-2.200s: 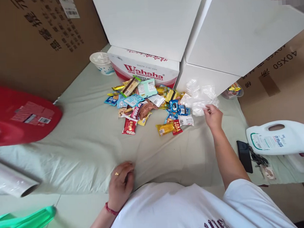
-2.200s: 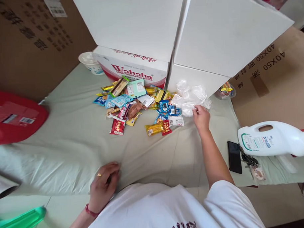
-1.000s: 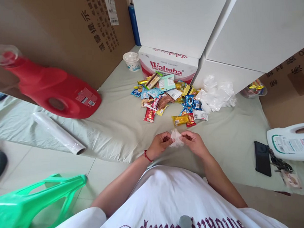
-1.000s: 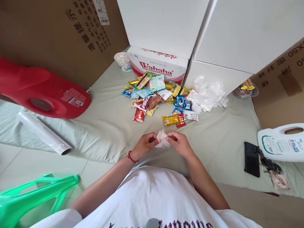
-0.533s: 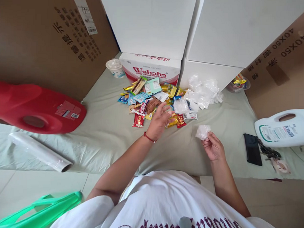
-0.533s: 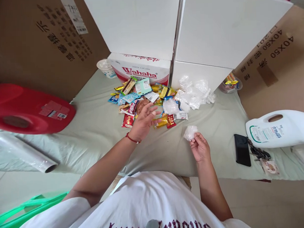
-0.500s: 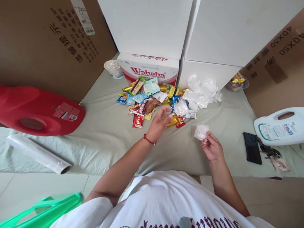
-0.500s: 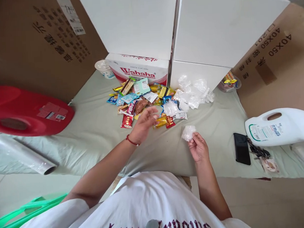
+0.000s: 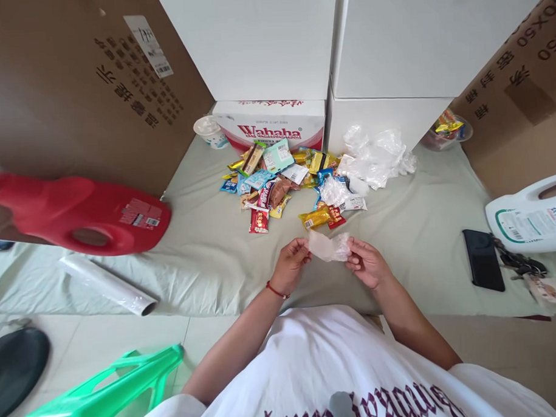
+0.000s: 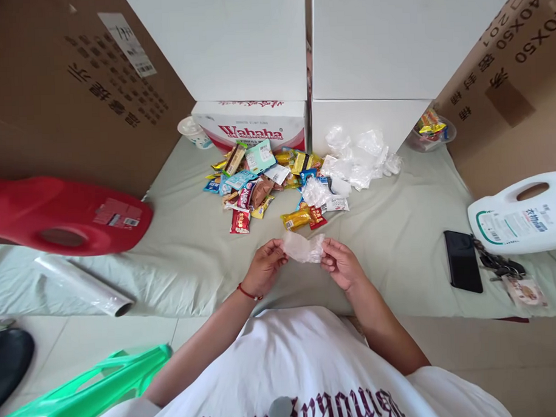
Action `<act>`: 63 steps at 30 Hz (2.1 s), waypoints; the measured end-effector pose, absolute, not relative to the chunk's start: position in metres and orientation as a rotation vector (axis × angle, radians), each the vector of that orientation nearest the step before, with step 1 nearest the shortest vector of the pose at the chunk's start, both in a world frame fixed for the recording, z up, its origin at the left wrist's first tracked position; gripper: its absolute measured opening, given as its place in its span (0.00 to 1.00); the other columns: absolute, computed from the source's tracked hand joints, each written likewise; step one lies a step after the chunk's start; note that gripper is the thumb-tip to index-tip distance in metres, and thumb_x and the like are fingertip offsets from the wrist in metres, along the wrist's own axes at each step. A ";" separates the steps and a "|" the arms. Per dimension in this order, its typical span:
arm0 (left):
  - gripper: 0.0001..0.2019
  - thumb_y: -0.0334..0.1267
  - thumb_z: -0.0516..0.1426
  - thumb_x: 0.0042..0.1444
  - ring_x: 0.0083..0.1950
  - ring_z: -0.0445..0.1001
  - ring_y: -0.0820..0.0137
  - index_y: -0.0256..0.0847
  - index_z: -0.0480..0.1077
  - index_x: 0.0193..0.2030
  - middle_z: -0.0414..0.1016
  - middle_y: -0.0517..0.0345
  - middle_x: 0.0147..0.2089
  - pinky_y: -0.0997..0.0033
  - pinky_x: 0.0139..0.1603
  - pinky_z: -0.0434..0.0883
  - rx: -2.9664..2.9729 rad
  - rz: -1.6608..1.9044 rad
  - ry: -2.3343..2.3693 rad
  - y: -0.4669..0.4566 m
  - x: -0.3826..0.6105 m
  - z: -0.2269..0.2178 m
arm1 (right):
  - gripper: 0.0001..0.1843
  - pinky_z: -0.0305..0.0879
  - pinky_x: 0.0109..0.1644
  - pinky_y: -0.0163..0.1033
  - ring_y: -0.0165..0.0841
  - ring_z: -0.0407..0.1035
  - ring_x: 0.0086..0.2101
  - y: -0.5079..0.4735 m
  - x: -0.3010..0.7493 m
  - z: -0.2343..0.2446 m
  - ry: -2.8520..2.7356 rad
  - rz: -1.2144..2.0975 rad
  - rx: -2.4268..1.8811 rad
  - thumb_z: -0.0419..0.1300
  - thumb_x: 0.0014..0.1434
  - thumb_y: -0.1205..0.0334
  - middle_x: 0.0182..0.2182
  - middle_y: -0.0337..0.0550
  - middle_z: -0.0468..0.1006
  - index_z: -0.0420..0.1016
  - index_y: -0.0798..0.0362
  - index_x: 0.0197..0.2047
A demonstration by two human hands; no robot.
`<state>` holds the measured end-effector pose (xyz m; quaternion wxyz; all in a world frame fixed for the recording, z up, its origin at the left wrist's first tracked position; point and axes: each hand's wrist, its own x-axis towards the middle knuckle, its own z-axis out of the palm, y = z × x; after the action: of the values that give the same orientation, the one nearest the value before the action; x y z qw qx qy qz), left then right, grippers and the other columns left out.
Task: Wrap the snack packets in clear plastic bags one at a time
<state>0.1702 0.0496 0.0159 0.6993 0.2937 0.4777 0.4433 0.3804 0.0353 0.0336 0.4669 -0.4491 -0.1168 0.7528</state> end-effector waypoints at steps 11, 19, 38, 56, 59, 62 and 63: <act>0.19 0.43 0.74 0.46 0.32 0.73 0.77 0.39 0.72 0.37 0.74 0.64 0.31 0.76 0.36 0.70 0.414 1.073 0.853 0.050 0.153 0.028 | 0.15 0.64 0.32 0.35 0.31 0.64 0.29 0.018 0.382 0.023 -0.990 1.066 -1.540 0.69 0.55 0.47 0.28 0.38 0.74 0.75 0.50 0.34; 0.18 0.46 0.73 0.48 0.31 0.71 0.76 0.38 0.74 0.36 0.74 0.61 0.31 0.74 0.36 0.67 0.588 0.913 0.775 0.040 0.149 0.036 | 0.16 0.67 0.52 0.45 0.40 0.72 0.43 0.041 0.358 0.046 -1.422 1.221 -1.264 0.69 0.56 0.44 0.39 0.43 0.80 0.82 0.47 0.40; 0.25 0.63 0.63 0.54 0.30 0.72 0.73 0.40 0.71 0.36 0.74 0.60 0.32 0.73 0.30 0.67 0.636 0.937 0.931 0.021 0.169 0.038 | 0.20 0.62 0.29 0.36 0.30 0.63 0.24 0.021 0.322 0.043 -1.220 1.430 -1.234 0.63 0.62 0.39 0.23 0.36 0.71 0.80 0.48 0.38; 0.23 0.57 0.70 0.45 0.29 0.60 0.76 0.41 0.68 0.29 0.66 0.67 0.27 0.74 0.31 0.60 0.580 1.167 1.107 0.031 0.161 0.017 | 0.21 0.59 0.26 0.32 0.27 0.64 0.25 0.019 0.343 0.045 -0.844 1.535 -1.213 0.72 0.53 0.42 0.24 0.35 0.70 0.74 0.51 0.31; 0.21 0.57 0.68 0.48 0.30 0.60 0.74 0.41 0.70 0.30 0.67 0.65 0.28 0.73 0.32 0.60 0.647 1.161 1.089 0.030 0.161 0.018 | 0.20 0.61 0.28 0.34 0.29 0.64 0.26 0.021 0.341 0.041 -1.020 1.435 -1.281 0.67 0.58 0.41 0.26 0.37 0.71 0.76 0.50 0.35; 0.18 0.56 0.67 0.50 0.32 0.63 0.72 0.42 0.74 0.31 0.70 0.62 0.29 0.71 0.35 0.63 0.688 1.155 1.015 0.028 0.161 0.019 | 0.19 0.67 0.37 0.35 0.33 0.68 0.37 0.029 0.340 0.034 -1.098 1.100 -1.392 0.67 0.58 0.43 0.39 0.43 0.76 0.78 0.48 0.44; 0.18 0.55 0.67 0.50 0.32 0.64 0.71 0.42 0.75 0.31 0.72 0.61 0.30 0.70 0.36 0.64 0.693 1.151 0.995 0.027 0.160 0.019 | 0.20 0.68 0.42 0.36 0.35 0.69 0.42 0.033 0.341 0.033 -1.098 1.003 -1.413 0.68 0.57 0.44 0.44 0.44 0.77 0.78 0.47 0.47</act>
<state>0.1603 0.0268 0.0193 0.6705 0.3075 0.4414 0.5110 0.3413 0.0327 0.0326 0.5185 -0.5891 -0.4576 0.4180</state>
